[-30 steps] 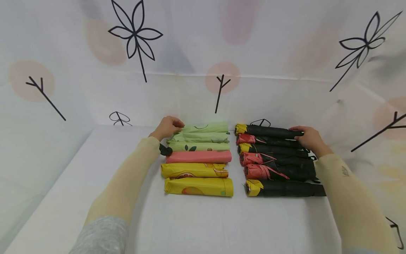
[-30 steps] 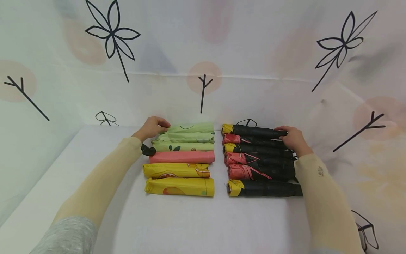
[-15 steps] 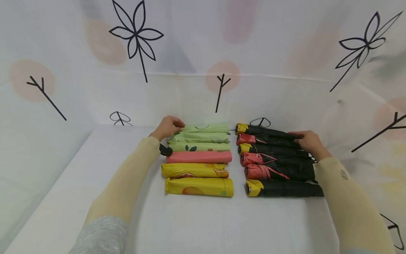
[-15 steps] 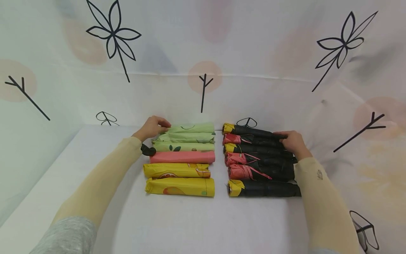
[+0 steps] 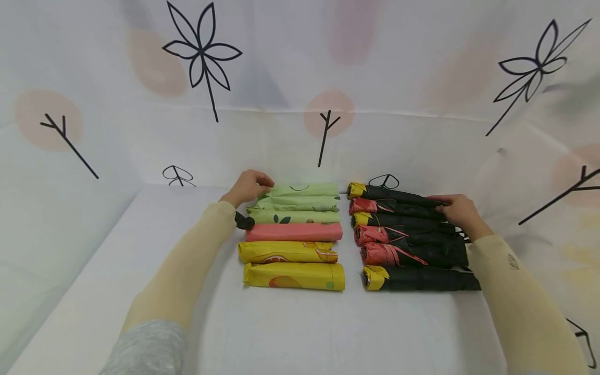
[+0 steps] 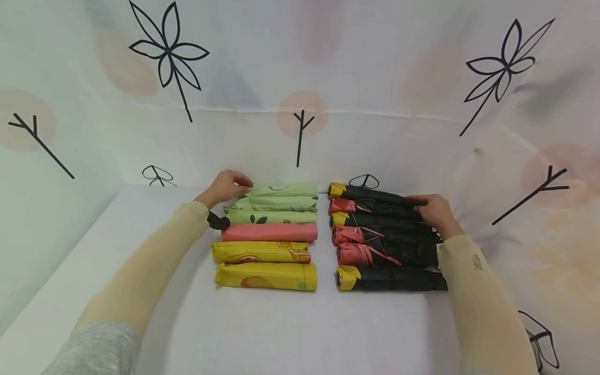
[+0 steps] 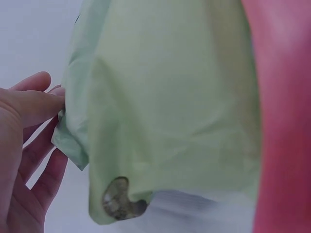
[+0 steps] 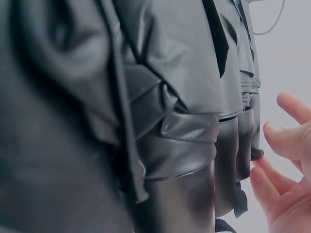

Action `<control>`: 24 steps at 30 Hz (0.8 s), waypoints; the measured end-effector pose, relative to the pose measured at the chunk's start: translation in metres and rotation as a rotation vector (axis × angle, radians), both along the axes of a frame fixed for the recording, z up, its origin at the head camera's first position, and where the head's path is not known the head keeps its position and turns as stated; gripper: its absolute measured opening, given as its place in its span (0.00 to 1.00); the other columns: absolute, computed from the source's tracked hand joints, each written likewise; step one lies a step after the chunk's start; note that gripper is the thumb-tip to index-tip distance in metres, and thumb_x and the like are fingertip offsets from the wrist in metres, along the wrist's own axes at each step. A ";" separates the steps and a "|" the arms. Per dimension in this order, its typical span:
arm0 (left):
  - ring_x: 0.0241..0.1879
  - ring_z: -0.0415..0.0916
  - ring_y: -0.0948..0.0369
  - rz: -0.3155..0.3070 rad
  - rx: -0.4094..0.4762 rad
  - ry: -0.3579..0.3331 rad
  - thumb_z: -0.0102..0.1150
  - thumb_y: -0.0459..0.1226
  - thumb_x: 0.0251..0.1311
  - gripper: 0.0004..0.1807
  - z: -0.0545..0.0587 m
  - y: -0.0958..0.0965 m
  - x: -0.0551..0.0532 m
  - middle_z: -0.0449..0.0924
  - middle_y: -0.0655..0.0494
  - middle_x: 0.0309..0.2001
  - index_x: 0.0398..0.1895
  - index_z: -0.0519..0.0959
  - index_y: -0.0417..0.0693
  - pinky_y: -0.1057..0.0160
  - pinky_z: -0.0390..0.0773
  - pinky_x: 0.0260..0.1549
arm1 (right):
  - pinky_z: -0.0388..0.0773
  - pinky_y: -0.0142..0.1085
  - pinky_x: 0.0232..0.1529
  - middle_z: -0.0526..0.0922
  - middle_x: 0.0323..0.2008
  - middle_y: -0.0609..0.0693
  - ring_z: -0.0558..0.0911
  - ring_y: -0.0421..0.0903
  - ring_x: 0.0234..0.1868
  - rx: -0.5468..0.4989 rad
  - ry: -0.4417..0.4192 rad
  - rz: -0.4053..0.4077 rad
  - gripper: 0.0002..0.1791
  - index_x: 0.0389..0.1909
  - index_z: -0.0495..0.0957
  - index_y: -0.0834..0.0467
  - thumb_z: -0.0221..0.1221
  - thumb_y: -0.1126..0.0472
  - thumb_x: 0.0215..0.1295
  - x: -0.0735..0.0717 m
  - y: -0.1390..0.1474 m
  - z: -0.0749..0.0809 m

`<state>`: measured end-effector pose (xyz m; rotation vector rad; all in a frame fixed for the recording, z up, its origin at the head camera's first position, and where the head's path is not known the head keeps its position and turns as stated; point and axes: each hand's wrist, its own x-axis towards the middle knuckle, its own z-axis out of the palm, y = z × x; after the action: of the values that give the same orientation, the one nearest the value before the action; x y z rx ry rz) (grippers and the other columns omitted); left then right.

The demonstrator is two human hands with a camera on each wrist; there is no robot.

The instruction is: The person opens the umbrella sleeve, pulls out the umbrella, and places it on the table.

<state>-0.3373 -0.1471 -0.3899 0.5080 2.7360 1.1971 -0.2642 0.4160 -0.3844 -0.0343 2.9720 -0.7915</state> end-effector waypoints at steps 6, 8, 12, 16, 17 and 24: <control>0.53 0.76 0.50 -0.017 0.003 0.018 0.60 0.32 0.69 0.12 0.002 -0.003 -0.002 0.82 0.46 0.51 0.53 0.83 0.40 0.51 0.75 0.53 | 0.63 0.41 0.21 0.68 0.61 0.79 0.62 0.46 0.19 -0.054 0.003 -0.016 0.23 0.70 0.68 0.65 0.48 0.68 0.76 0.002 0.000 0.000; 0.53 0.76 0.49 -0.021 0.007 0.019 0.60 0.32 0.68 0.13 0.003 -0.004 -0.002 0.82 0.46 0.51 0.53 0.83 0.39 0.51 0.75 0.53 | 0.63 0.42 0.22 0.68 0.61 0.78 0.65 0.49 0.22 -0.065 0.012 -0.019 0.23 0.70 0.68 0.64 0.47 0.68 0.76 0.003 0.000 0.001; 0.53 0.76 0.49 -0.025 0.009 0.027 0.60 0.32 0.68 0.13 0.008 -0.006 -0.001 0.82 0.45 0.50 0.53 0.83 0.39 0.50 0.76 0.52 | 0.66 0.43 0.27 0.67 0.63 0.77 0.73 0.58 0.37 -0.086 0.023 -0.017 0.23 0.70 0.68 0.64 0.46 0.67 0.77 0.005 -0.002 0.003; 0.53 0.76 0.49 -0.031 0.000 0.048 0.60 0.32 0.68 0.12 0.012 -0.008 0.000 0.83 0.45 0.50 0.52 0.84 0.39 0.50 0.75 0.52 | 0.69 0.47 0.35 0.68 0.64 0.75 0.73 0.68 0.54 -0.115 0.040 -0.014 0.23 0.71 0.67 0.63 0.46 0.65 0.78 0.008 -0.005 0.006; 0.53 0.76 0.49 -0.032 0.002 0.053 0.60 0.32 0.68 0.12 0.012 -0.009 0.001 0.83 0.45 0.50 0.52 0.84 0.38 0.50 0.75 0.52 | 0.70 0.49 0.38 0.68 0.63 0.75 0.71 0.69 0.58 -0.125 0.047 -0.014 0.23 0.71 0.67 0.63 0.46 0.65 0.79 0.009 -0.006 0.007; 0.55 0.76 0.49 -0.048 -0.008 0.108 0.60 0.32 0.68 0.11 0.017 -0.016 0.005 0.83 0.45 0.50 0.51 0.84 0.39 0.49 0.76 0.53 | 0.75 0.53 0.45 0.69 0.65 0.71 0.71 0.68 0.62 -0.197 0.107 -0.002 0.22 0.69 0.69 0.65 0.48 0.64 0.79 0.017 -0.021 0.014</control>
<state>-0.3319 -0.1634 -0.3728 0.6523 2.7989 1.1804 -0.2471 0.3952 -0.3706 -0.0856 2.9792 -1.1140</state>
